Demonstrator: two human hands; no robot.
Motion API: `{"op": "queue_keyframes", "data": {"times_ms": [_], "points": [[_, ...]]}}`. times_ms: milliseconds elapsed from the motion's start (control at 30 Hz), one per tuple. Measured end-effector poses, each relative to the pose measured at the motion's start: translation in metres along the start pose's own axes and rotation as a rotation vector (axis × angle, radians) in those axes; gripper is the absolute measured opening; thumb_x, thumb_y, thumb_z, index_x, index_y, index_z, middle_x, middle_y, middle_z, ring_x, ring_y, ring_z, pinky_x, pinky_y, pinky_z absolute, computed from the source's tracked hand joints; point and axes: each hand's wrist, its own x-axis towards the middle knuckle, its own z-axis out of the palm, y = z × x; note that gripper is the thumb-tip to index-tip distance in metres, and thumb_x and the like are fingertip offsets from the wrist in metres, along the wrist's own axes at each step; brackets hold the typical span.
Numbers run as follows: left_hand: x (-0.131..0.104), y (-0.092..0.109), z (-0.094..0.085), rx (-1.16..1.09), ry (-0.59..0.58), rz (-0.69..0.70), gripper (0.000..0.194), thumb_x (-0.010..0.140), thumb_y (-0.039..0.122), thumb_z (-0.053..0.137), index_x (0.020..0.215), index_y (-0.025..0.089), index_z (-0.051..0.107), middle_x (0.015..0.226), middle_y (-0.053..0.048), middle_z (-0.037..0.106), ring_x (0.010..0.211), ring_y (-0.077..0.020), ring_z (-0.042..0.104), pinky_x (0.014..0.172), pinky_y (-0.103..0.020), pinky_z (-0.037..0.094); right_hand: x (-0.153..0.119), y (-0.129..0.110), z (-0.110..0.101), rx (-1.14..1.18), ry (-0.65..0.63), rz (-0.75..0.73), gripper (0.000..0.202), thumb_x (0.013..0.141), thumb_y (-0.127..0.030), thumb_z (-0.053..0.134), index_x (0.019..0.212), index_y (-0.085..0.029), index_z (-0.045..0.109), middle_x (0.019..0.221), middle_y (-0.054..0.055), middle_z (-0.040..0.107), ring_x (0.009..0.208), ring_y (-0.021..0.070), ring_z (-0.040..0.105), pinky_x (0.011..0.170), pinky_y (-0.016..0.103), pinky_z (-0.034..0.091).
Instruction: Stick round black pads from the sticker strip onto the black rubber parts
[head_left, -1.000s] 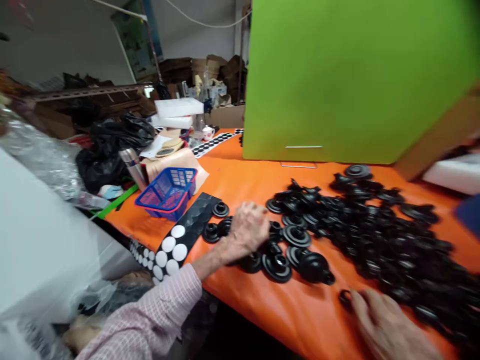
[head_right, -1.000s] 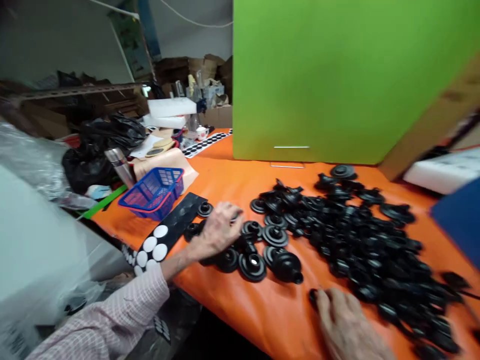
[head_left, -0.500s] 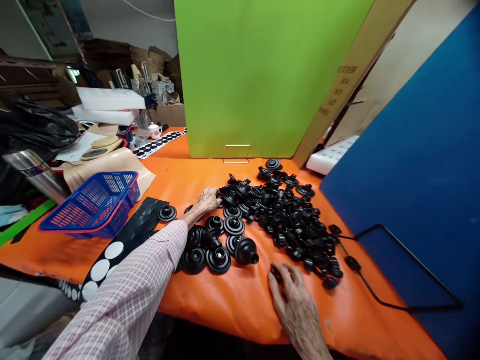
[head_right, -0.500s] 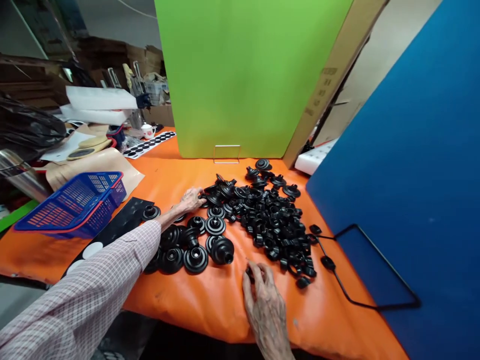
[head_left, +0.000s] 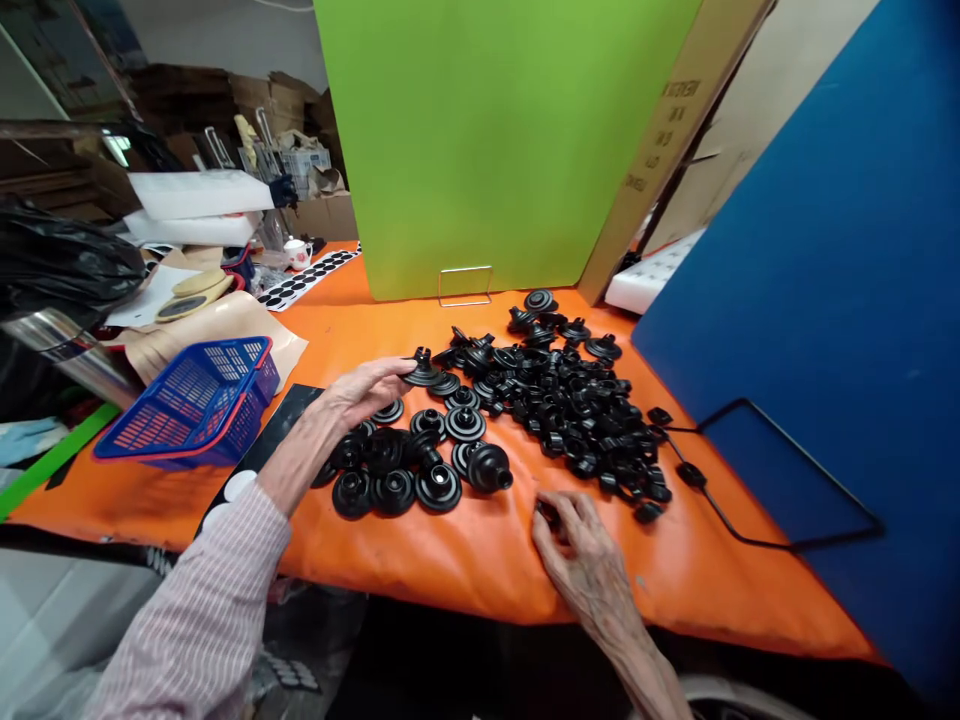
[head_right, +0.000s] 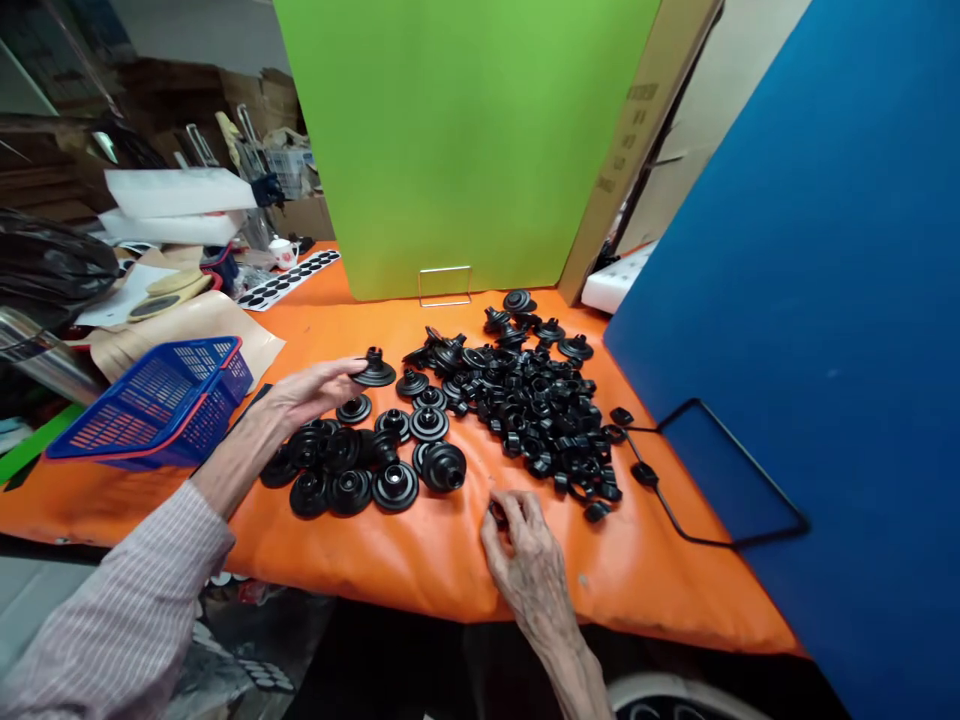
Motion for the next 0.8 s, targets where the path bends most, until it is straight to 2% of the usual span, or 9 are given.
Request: {"op": "queue_keyframes", "data": {"times_ms": [67,100,167,200,300,400,533,800], "points": [[-0.043,-0.012,0.000,-0.228,0.015,-0.065,0.009,0.081,0.009,0.061,0.089,0.008,0.063,0.088,-0.009,0.069,0.078,-0.0106,0.065,0.076,-0.021,0.054,0.002,0.001,-0.001,0.025,-0.009,-0.002,0.020,0.090,-0.025,0.046,0.105,-0.017,0.058,0.090,0.007,0.058,0.068,0.0156,0.062,0.064,0.029,0.055],[-0.065,-0.022,0.001,-0.362,0.020,-0.154,0.012,0.081,0.011,0.063,0.091,0.006,0.063,0.090,-0.011,0.069,0.076,-0.0119,0.066,0.073,-0.022,0.055,0.003,0.000,-0.002,0.040,-0.015,0.007,0.022,0.090,-0.026,0.047,0.105,-0.017,0.059,0.090,0.007,0.058,0.069,0.0160,0.061,0.064,0.030,0.055],[-0.104,-0.049,0.005,-0.521,-0.029,-0.322,0.018,0.081,0.016,0.064,0.096,0.006,0.063,0.094,-0.013,0.070,0.077,-0.0164,0.067,0.069,-0.026,0.057,0.003,-0.004,-0.005,0.080,-0.012,0.048,0.021,0.089,-0.028,0.048,0.103,-0.017,0.061,0.089,0.007,0.058,0.068,0.0157,0.059,0.063,0.030,0.054],[-0.120,-0.063,0.007,-0.563,-0.047,-0.363,0.022,0.080,0.016,0.066,0.099,0.007,0.062,0.098,-0.013,0.069,0.082,-0.0192,0.068,0.070,-0.029,0.058,0.002,-0.009,-0.008,0.113,-0.007,0.081,0.021,0.089,-0.030,0.050,0.101,-0.017,0.061,0.088,0.006,0.058,0.066,0.0150,0.058,0.062,0.030,0.054],[-0.150,-0.100,0.016,-0.546,-0.037,-0.308,0.030,0.078,0.017,0.071,0.105,0.013,0.058,0.100,-0.009,0.069,0.085,-0.0211,0.068,0.073,-0.037,0.060,-0.004,-0.039,-0.018,0.284,-0.019,0.170,0.019,0.089,-0.032,0.054,0.102,-0.020,0.062,0.085,0.003,0.056,0.066,0.0134,0.055,0.061,0.028,0.051],[-0.159,-0.120,0.019,-0.440,0.025,-0.194,0.040,0.076,0.021,0.074,0.111,0.017,0.055,0.098,-0.006,0.068,0.085,-0.0189,0.066,0.073,-0.039,0.060,-0.013,-0.080,-0.024,0.453,-0.107,0.157,0.020,0.091,-0.028,0.055,0.110,-0.024,0.059,0.092,0.003,0.056,0.076,0.0133,0.056,0.069,0.028,0.051],[-0.161,-0.126,0.018,-0.304,-0.004,-0.126,0.043,0.075,0.030,0.075,0.111,0.011,0.060,0.109,-0.012,0.067,0.096,-0.0221,0.064,0.071,-0.031,0.059,-0.022,-0.117,-0.022,0.459,-0.158,0.059,0.024,0.091,-0.021,0.055,0.115,-0.025,0.056,0.098,0.003,0.057,0.079,0.0123,0.055,0.074,0.029,0.051],[-0.163,-0.134,0.016,-0.225,0.000,-0.067,0.046,0.075,0.035,0.074,0.113,0.012,0.061,0.110,-0.011,0.068,0.099,-0.0231,0.064,0.076,-0.032,0.057,-0.025,-0.125,-0.013,0.356,-0.179,-0.042,0.029,0.089,-0.015,0.056,0.117,-0.023,0.055,0.098,0.003,0.057,0.071,0.0102,0.057,0.068,0.025,0.055]]}}
